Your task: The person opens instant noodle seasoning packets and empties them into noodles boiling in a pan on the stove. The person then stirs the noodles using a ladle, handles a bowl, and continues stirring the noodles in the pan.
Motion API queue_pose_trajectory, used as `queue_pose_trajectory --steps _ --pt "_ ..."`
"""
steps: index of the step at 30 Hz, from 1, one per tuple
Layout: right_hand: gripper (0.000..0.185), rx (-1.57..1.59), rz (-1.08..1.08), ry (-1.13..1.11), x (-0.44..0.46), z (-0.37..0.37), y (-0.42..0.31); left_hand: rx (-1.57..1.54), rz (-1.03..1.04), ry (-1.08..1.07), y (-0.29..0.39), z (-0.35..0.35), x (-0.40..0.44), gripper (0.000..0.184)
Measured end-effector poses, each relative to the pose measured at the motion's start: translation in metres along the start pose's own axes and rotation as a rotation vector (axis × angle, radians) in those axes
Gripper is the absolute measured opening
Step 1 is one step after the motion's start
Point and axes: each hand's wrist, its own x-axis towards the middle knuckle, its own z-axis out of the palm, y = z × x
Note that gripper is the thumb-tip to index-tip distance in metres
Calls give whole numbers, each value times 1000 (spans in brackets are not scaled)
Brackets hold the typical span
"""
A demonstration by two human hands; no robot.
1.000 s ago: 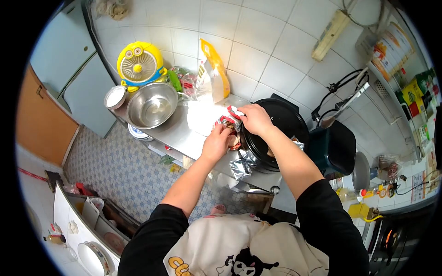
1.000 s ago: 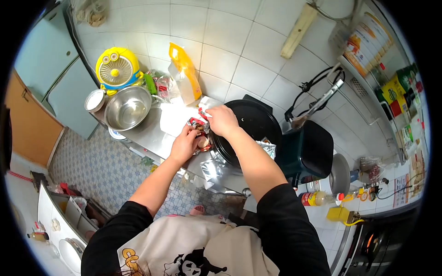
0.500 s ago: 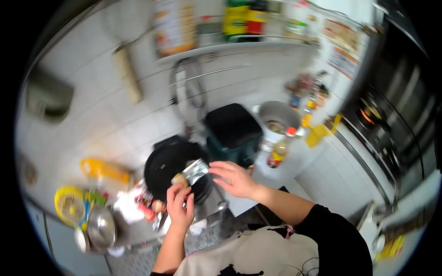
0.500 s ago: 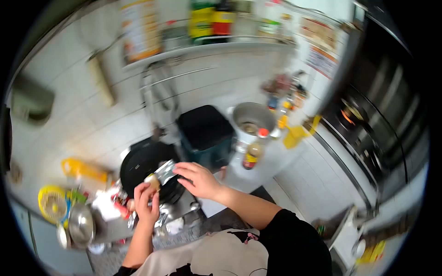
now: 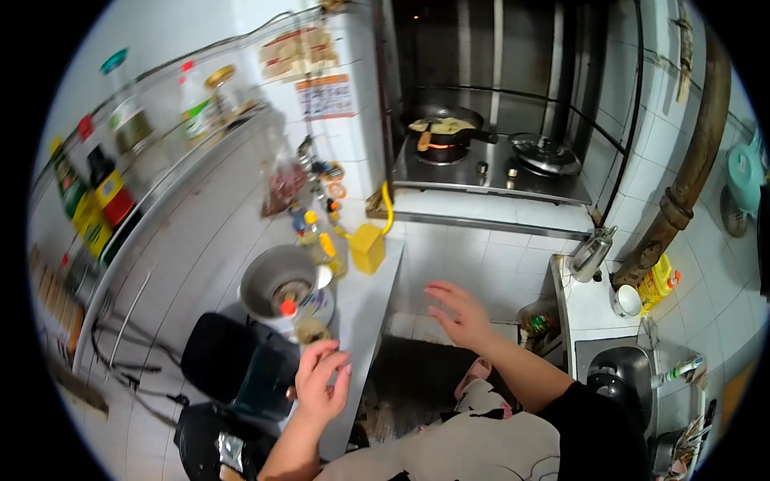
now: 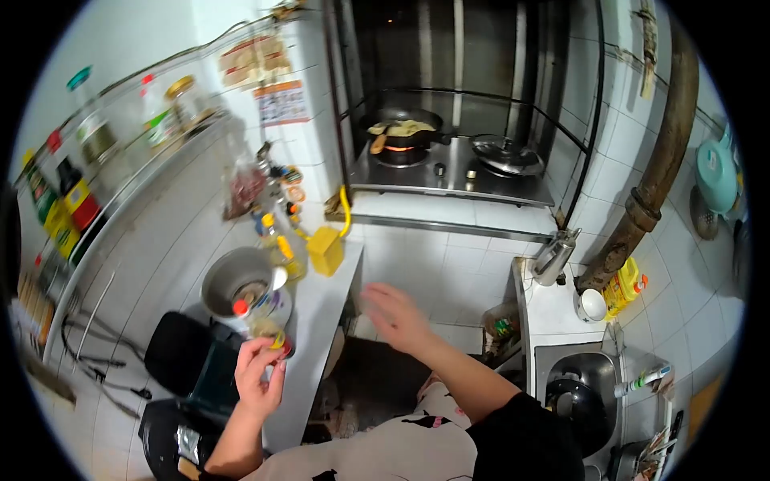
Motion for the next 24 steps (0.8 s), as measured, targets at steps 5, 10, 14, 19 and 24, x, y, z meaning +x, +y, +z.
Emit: queue_pose_trajectory --steps 5,10,14,19,24 --pt "35 -101 112 261 50 -91 100 157 203 -199 -26 104 180 30" --pt "35 -127 122 443 145 -168 203 288 71 -285 -83 231 370 35" --pt "49 -199 248 357 219 -203 259 561 -249 -402 -152 312 450 56" --pt "68 -356 220 125 277 -210 280 674 -510 -590 -193 355 481 70" --pt "67 -525 312 -143 300 -207 285 672 -474 -634 -221 351 486 56"
